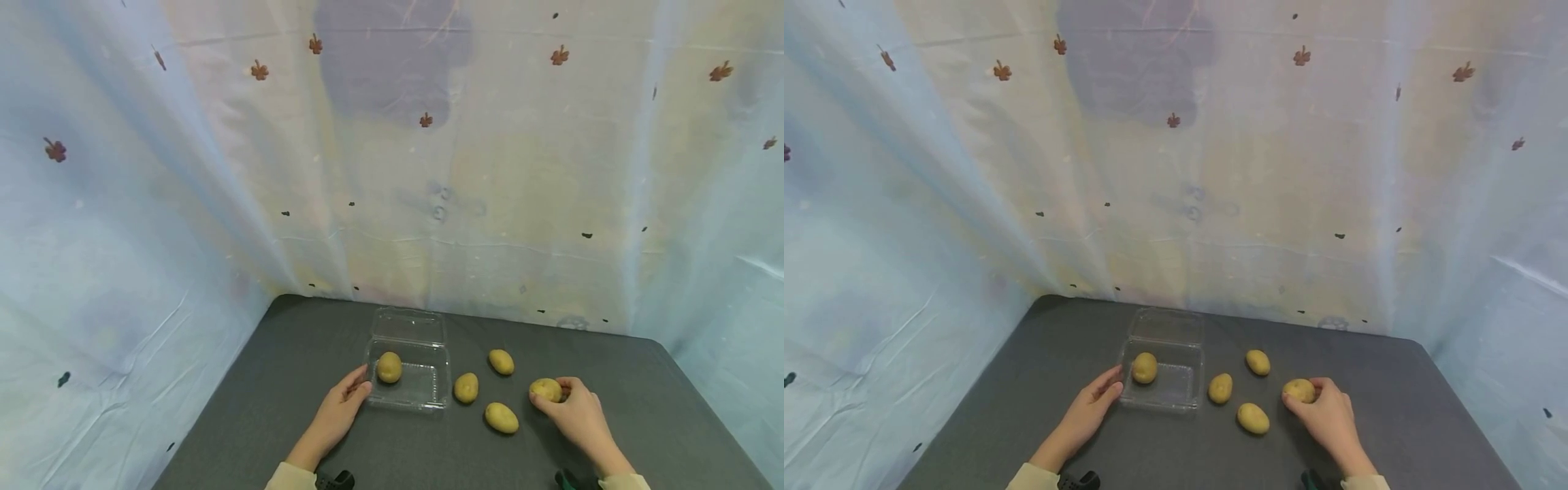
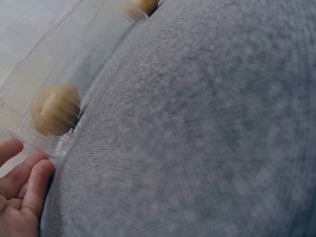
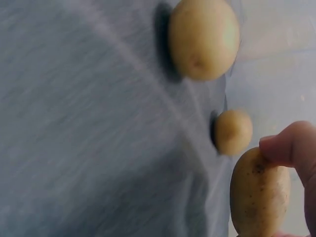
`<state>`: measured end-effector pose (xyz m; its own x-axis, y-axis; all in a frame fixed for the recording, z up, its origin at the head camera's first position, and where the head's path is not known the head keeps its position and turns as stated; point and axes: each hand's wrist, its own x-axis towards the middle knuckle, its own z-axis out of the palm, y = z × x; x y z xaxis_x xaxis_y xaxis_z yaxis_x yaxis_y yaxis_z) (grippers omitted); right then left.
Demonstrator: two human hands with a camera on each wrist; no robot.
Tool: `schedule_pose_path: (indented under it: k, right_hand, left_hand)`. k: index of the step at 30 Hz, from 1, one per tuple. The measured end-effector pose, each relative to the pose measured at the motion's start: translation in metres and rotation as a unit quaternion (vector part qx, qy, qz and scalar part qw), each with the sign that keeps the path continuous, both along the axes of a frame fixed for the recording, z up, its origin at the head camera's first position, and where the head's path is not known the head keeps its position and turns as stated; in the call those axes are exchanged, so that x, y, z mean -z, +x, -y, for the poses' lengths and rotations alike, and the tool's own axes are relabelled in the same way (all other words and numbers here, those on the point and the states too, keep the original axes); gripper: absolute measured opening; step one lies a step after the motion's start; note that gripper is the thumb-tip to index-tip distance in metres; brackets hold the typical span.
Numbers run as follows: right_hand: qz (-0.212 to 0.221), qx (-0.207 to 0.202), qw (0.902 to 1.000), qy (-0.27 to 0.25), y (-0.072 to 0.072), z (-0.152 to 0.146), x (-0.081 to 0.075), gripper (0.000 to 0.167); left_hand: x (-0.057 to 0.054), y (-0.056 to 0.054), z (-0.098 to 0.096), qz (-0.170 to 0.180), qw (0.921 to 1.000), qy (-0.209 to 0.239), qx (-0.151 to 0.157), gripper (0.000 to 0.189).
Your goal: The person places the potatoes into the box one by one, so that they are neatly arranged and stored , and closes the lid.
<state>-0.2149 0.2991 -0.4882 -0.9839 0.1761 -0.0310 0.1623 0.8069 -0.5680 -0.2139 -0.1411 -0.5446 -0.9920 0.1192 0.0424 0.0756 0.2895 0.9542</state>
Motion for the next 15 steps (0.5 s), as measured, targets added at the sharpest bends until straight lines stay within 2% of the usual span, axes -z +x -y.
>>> schedule_pose_path:
  k: [8, 15]
  right_hand:
    - [-0.029, -0.033, 0.9986, -0.031, -0.007, 0.021, -0.01, 0.092]
    - [-0.075, -0.082, 0.9918, -0.063, -0.012, 0.048, -0.018, 0.087]
  left_hand:
    - [0.003, -0.002, -0.001, 0.003, 1.0, 0.005, 0.002, 0.054]
    - [0.004, -0.002, 0.001, 0.01, 0.9999, 0.008, -0.002, 0.054]
